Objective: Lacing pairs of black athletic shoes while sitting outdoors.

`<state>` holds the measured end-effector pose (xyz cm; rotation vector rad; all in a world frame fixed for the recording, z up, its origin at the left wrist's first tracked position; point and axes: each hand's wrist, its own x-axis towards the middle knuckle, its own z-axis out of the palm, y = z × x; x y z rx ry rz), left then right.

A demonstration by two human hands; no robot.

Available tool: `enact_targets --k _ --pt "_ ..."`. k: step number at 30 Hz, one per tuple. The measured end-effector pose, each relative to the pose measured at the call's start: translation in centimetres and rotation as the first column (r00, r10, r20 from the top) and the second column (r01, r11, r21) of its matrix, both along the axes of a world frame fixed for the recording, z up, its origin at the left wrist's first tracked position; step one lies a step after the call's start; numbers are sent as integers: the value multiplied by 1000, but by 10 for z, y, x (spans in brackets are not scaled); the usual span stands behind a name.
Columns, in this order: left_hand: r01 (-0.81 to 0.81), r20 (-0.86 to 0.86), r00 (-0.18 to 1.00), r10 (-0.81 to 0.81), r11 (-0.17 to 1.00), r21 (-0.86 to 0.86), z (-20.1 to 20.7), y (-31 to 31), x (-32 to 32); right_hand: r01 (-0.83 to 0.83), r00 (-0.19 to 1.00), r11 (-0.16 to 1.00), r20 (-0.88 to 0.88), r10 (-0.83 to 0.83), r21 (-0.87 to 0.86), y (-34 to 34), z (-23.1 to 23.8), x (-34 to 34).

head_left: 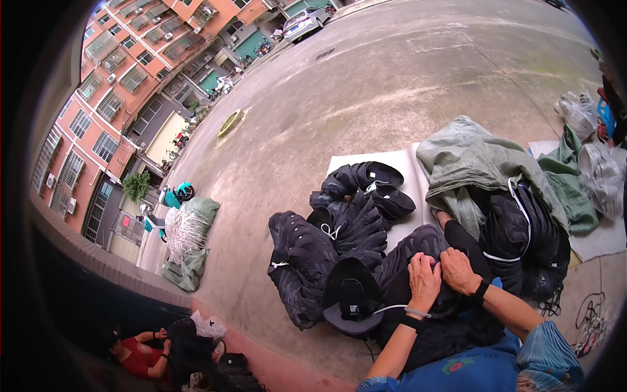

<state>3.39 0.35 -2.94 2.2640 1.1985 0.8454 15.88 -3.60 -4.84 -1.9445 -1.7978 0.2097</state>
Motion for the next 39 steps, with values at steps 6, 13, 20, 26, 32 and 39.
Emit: enact_targets --k 6,13,20,26,32,39 --pt "-76 5 997 76 997 -14 -9 -1 8 -173 973 984 -145 177 43 0 -15 26" --pt "-82 45 996 80 996 36 -14 -8 11 -224 951 970 -193 239 98 -10 0 27" --pt "8 -45 999 -9 1000 -9 6 -8 8 -203 954 976 -208 215 80 -11 3 24" --pt "-20 -21 1000 19 999 -40 1 -9 13 -128 965 987 -219 148 99 -14 -1 21" --pt "-3 171 984 47 969 -246 -2 7 -12 -32 987 985 -148 58 172 -14 46 18" --pt "50 166 986 -5 962 -270 -4 9 -18 -267 962 952 106 253 151 4 33 7"
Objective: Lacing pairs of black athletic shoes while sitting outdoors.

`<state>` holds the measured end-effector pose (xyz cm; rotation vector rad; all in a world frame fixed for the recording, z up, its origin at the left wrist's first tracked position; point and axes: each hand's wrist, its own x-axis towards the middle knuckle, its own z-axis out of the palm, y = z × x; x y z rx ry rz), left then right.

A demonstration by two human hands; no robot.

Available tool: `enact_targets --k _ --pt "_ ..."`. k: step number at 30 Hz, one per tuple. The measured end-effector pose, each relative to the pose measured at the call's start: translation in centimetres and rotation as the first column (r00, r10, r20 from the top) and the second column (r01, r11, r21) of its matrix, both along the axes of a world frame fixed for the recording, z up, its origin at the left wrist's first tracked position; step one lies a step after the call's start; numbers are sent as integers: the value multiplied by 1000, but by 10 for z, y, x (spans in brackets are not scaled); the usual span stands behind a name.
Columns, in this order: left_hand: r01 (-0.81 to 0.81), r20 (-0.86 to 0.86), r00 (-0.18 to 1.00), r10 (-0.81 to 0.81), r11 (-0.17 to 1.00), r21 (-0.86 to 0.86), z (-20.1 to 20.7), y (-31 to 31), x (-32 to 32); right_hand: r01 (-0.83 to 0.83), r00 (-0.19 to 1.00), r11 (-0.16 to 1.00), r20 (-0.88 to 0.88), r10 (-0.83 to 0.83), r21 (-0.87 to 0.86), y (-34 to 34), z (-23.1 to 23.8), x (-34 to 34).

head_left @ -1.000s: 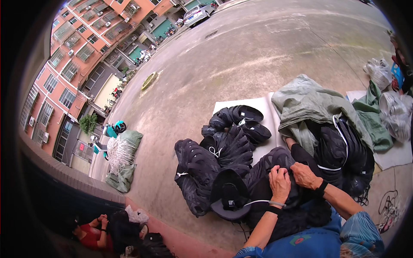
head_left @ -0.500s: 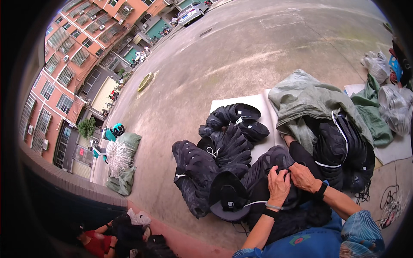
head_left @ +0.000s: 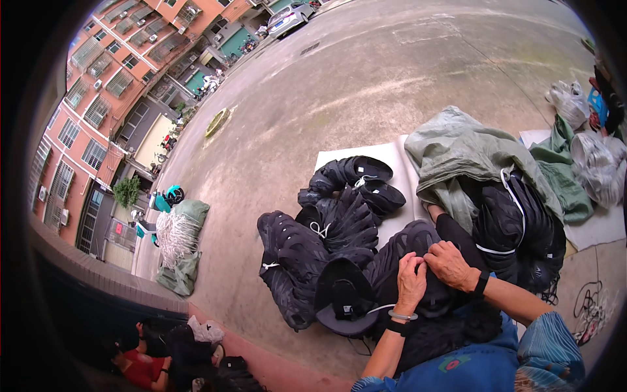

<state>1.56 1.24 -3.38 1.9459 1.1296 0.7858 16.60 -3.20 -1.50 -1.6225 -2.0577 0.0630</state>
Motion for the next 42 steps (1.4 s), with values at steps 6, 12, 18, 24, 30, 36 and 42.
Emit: enact_targets --k 6,12,18,24,30,36,42 --pt "25 -34 999 -23 999 37 -3 -8 -9 -79 928 989 -372 26 -129 1 20 9" --pt "98 -129 989 -77 982 163 2 -5 -21 -717 442 602 -897 5 -350 -18 111 -22" --pt "31 -169 986 6 977 213 0 -7 -2 58 862 933 -454 -226 -355 4 19 -20" --pt "17 -215 976 33 973 228 0 -5 -5 152 960 955 -190 -204 -254 9 -8 -31" --pt "59 -285 959 2 977 204 -10 2 -12 167 981 965 -68 -184 -204 3 -13 -35" --pt "142 -364 927 -91 983 116 -11 17 -19 216 966 944 -83 -244 -249 8 -15 -40" --pt "234 -295 932 -211 971 45 -7 27 -27 245 969 949 11 -248 -197 13 -26 -43"
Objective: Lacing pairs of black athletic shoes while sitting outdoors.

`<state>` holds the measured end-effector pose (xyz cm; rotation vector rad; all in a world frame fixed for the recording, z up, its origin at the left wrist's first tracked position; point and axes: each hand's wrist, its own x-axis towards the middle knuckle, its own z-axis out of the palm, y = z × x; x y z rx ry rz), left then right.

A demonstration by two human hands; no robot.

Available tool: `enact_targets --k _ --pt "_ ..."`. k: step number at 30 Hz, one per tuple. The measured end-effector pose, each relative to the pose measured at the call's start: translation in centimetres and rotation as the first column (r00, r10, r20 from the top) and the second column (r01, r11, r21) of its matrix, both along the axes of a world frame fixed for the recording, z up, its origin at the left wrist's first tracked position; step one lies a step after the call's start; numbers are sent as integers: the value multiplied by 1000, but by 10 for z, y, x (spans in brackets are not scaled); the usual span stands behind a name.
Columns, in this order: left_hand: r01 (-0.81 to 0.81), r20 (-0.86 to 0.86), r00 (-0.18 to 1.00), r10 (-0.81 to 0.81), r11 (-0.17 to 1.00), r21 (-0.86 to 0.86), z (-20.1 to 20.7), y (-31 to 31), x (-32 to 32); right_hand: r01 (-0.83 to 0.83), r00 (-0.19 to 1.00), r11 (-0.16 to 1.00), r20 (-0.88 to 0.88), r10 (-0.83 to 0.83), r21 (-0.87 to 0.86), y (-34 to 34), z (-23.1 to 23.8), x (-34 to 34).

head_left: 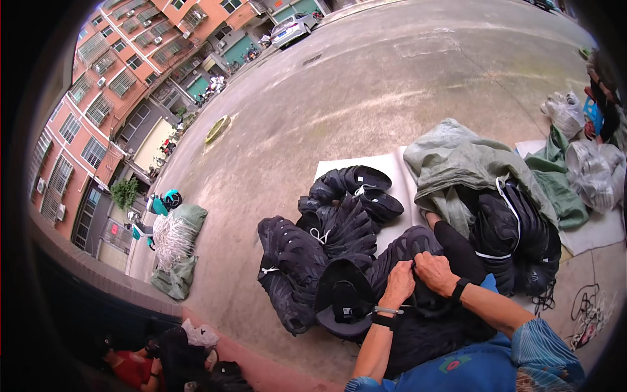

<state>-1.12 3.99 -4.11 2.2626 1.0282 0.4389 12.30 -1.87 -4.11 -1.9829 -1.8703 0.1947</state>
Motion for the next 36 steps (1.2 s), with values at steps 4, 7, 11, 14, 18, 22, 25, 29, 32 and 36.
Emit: enact_targets --k 4,7,11,14,18,22,25,29,32,36 --pt "33 100 995 -31 999 -21 -2 1 -6 -64 997 996 51 61 59 -5 13 -1" --pt "45 164 986 -42 999 -13 -3 1 -11 -95 993 992 77 89 78 -5 17 -2" --pt "19 144 989 -16 1000 -20 2 -6 -7 -155 984 983 108 144 95 -2 16 1" --pt "-47 189 981 44 999 10 4 -10 1 -274 955 962 121 270 18 6 20 11" --pt "-126 220 967 126 992 -11 5 -12 4 -258 958 966 -127 256 5 -6 43 15" --pt "-193 277 938 207 978 -79 12 -15 -3 -305 636 935 -770 56 -183 -27 92 14" --pt "-205 203 942 267 937 -283 33 -17 -12 -521 418 826 -908 27 -215 -53 113 7" --pt "7 95 972 217 377 -926 43 -28 -11 -841 106 540 -988 113 -29 -87 136 -30" --pt "116 151 925 350 120 -986 44 -42 4 -919 -103 341 -956 275 197 -107 141 -59" --pt "263 340 847 408 233 -936 37 -51 15 -883 102 470 -971 214 11 -103 139 -30"
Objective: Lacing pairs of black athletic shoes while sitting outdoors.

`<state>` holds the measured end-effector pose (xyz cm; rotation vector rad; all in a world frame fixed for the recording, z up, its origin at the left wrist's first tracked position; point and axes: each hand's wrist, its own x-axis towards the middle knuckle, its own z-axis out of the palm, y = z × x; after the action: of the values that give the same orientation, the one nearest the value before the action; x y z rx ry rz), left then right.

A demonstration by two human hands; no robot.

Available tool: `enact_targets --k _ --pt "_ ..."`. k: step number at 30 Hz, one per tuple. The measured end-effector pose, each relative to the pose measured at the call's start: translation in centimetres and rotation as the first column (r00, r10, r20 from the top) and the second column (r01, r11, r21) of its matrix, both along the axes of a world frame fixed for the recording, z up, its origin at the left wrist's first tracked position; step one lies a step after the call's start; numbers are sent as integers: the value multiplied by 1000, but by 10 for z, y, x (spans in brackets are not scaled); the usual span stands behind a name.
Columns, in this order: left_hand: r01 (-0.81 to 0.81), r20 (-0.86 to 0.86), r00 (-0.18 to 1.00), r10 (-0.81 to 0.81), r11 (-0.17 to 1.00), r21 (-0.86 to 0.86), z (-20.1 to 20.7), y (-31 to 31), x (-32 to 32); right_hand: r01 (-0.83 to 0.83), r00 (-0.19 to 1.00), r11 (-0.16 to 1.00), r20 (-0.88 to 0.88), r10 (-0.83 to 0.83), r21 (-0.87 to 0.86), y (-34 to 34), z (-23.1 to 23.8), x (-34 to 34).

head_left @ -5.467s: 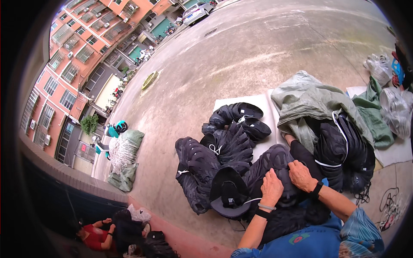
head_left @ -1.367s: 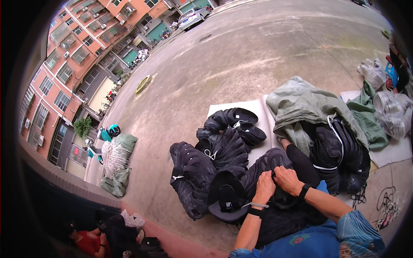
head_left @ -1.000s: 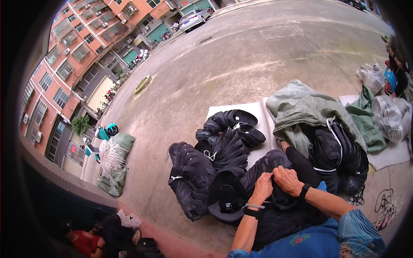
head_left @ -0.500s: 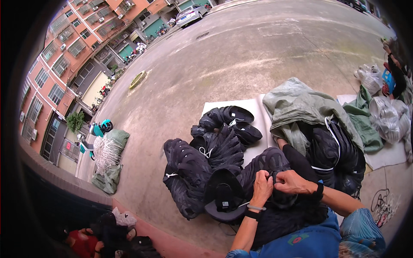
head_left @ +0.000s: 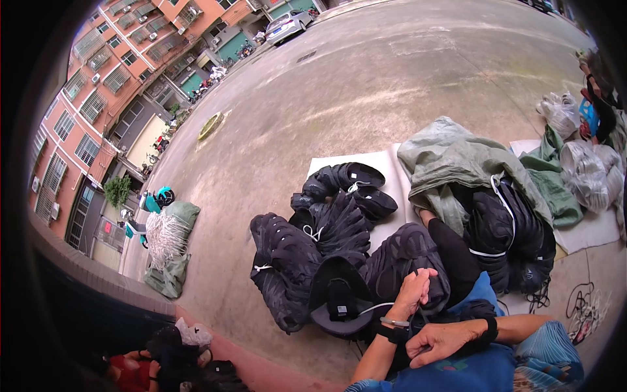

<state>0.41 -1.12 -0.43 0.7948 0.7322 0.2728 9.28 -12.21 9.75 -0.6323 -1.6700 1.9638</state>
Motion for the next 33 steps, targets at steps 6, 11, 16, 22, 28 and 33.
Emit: enact_targets --k 6,11,16,22,28,33 --pt "164 21 984 -174 955 245 69 -19 -28 588 660 356 177 -730 -726 1 -36 75" --pt "534 54 654 -755 511 673 158 -58 -5 293 683 366 -74 -726 -883 21 -44 56" --pt "662 70 422 -904 360 657 151 -84 20 186 617 516 -309 -724 -836 31 -35 40" --pt "705 233 569 -788 614 355 87 -44 -24 471 875 851 1 -484 -232 -5 43 93" --pt "105 270 962 -36 963 -247 23 -11 -3 -62 996 997 -63 65 38 -15 35 39" --pt "-102 267 929 255 873 -477 -13 -4 9 -114 991 967 88 96 229 -10 5 37"
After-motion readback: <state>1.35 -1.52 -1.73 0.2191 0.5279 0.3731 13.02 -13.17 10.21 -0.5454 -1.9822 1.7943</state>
